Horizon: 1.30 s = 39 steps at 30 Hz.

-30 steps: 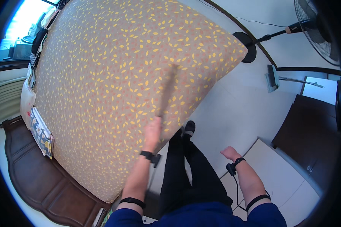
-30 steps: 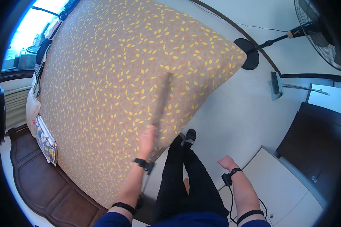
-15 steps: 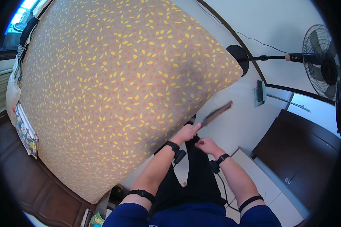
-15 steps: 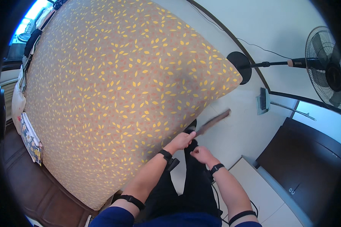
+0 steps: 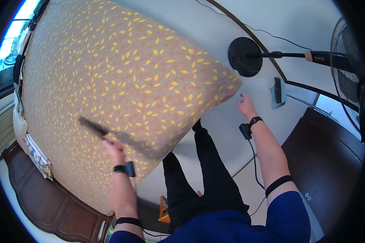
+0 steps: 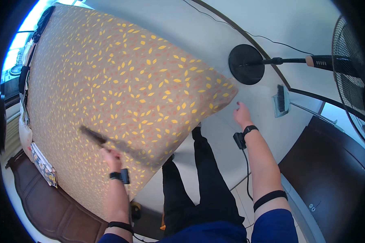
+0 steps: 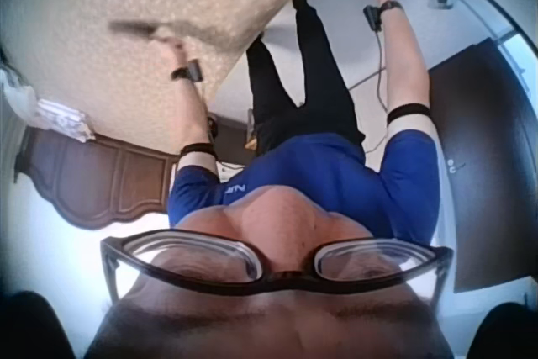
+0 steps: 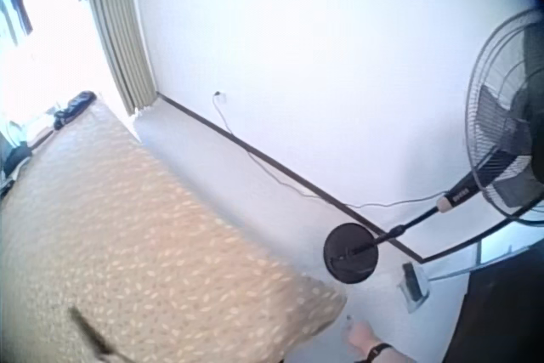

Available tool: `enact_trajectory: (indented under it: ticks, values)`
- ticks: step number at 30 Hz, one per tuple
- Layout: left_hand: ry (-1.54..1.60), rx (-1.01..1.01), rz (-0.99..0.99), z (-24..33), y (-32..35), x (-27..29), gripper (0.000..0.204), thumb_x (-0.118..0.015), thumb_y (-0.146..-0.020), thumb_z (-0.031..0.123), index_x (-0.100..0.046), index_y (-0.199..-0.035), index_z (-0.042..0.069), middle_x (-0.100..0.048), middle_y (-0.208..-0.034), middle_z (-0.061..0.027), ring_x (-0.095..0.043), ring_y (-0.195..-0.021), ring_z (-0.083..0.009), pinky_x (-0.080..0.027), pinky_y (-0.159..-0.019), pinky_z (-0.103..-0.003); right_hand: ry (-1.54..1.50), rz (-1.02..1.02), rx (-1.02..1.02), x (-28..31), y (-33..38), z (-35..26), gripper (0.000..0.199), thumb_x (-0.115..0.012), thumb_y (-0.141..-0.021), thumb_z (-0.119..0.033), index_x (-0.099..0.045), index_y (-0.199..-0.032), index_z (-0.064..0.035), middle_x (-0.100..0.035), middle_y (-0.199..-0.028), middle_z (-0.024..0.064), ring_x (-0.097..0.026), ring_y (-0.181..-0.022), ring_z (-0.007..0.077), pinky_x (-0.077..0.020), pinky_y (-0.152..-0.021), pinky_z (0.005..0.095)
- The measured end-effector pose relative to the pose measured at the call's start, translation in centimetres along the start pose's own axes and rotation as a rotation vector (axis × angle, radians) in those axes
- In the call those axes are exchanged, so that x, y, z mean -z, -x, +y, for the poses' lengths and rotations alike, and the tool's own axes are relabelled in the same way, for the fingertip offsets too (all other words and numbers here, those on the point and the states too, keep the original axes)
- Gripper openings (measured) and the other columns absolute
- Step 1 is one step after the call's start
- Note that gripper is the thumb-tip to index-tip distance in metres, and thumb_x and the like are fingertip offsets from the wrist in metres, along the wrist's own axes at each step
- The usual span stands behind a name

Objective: Fold a blanket and use a brush to sweep the surface of a bed.

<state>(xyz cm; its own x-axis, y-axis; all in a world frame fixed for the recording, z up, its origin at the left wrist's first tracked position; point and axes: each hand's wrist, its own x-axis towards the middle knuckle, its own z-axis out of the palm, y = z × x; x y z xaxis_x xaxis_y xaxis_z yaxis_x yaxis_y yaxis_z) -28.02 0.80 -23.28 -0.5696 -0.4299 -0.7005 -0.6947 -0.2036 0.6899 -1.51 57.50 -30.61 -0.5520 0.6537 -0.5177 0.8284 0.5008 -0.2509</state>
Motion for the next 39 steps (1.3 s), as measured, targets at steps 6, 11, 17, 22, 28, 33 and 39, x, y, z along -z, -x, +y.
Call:
enact_trajectory:
  ticks: [6, 11, 17, 22, 28, 33, 39]
  values:
    - [-0.726, 0.273, -0.714, -13.1, 19.0, -17.0, 0.068, -0.029, -0.095, 0.066, -0.044, -0.057, 0.012, -0.037, -0.045, 0.0002, -0.039, -0.036, -0.0133, -0.032, -0.037, -0.028, -0.529, -0.221, -0.107, 4.1, -5.7, -0.7, 0.063, -0.059, -0.079, 0.007, -0.047, -0.138, -0.0131, -0.064, -0.105, 0.0119, -0.065, -0.083, 0.023, -0.054, -0.069, 0.0342]
    - [-0.964, 0.081, -1.179, -11.7, 21.2, -18.9, 0.055, -0.036, -0.1, 0.048, -0.047, -0.065, 0.008, -0.046, -0.053, -0.0014, -0.047, -0.045, -0.0114, -0.039, -0.044, -0.029, -0.741, -0.152, 0.068, 3.1, -9.1, 0.5, 0.053, -0.053, -0.082, 0.01, -0.056, -0.13, -0.0127, -0.064, -0.1, 0.0102, -0.065, -0.071, 0.0185, -0.0532, -0.061, 0.0308]
    - [-0.738, -0.082, -0.302, -2.1, 11.7, -12.7, 0.059, -0.038, -0.095, 0.062, -0.047, -0.063, 0.013, -0.044, -0.05, 0.0007, -0.04, -0.039, -0.0101, -0.029, -0.037, -0.025, 0.017, -0.076, 0.002, 4.6, -11.9, 6.2, 0.019, -0.052, -0.086, -0.009, -0.069, -0.094, -0.0066, -0.067, -0.093, 0.0191, -0.064, -0.092, 0.0335, -0.0521, -0.071, 0.041]
    - [-0.31, -0.07, -0.014, -0.5, 5.3, -12.3, 0.06, -0.036, -0.093, 0.067, -0.043, -0.066, 0.015, -0.038, -0.05, 0.001, -0.036, -0.039, -0.0107, -0.027, -0.035, -0.025, 0.072, -0.01, -0.067, 4.6, -12.3, 3.1, 0.017, -0.053, -0.085, -0.011, -0.067, -0.093, -0.0052, -0.065, -0.095, 0.0213, -0.061, -0.095, 0.0391, -0.0495, -0.078, 0.0463]
    - [-0.842, -0.11, -0.794, -13.6, 14.1, -19.1, 0.06, -0.036, -0.096, 0.06, -0.048, -0.065, 0.01, -0.044, -0.053, -0.0009, -0.046, -0.049, -0.0128, -0.036, -0.045, -0.029, 0.16, -0.412, 0.014, 2.4, -6.6, 8.9, 0.018, -0.055, -0.082, -0.012, -0.066, -0.091, -0.0018, -0.066, -0.093, 0.0235, -0.062, -0.09, 0.0423, -0.0501, -0.08, 0.0475]
    - [-1.129, -0.014, -1.357, -12.6, 18.6, -19.3, 0.062, -0.048, -0.094, 0.054, -0.057, -0.067, -0.001, -0.054, -0.057, -0.0095, -0.053, -0.058, -0.0199, -0.043, -0.056, -0.037, 0.378, -0.79, 0.584, -1.6, 5.1, 3.7, 0.02, -0.052, -0.086, -0.017, -0.066, -0.096, -0.0065, -0.067, -0.097, 0.0187, -0.063, -0.093, 0.0368, -0.0506, -0.083, 0.0445]
    - [-1.062, -0.232, -0.52, -1.2, 7.4, -8.3, 0.047, -0.049, -0.097, 0.046, -0.065, -0.089, 0.003, -0.066, -0.077, -0.007, -0.06, -0.065, -0.0162, -0.049, -0.064, -0.035, -0.045, -0.251, 0.99, -0.7, 8.4, -22.7, 0.031, -0.062, -0.083, -0.018, -0.061, -0.111, -0.0044, -0.056, -0.118, 0.0189, -0.052, -0.113, 0.0379, -0.0411, -0.099, 0.0467]
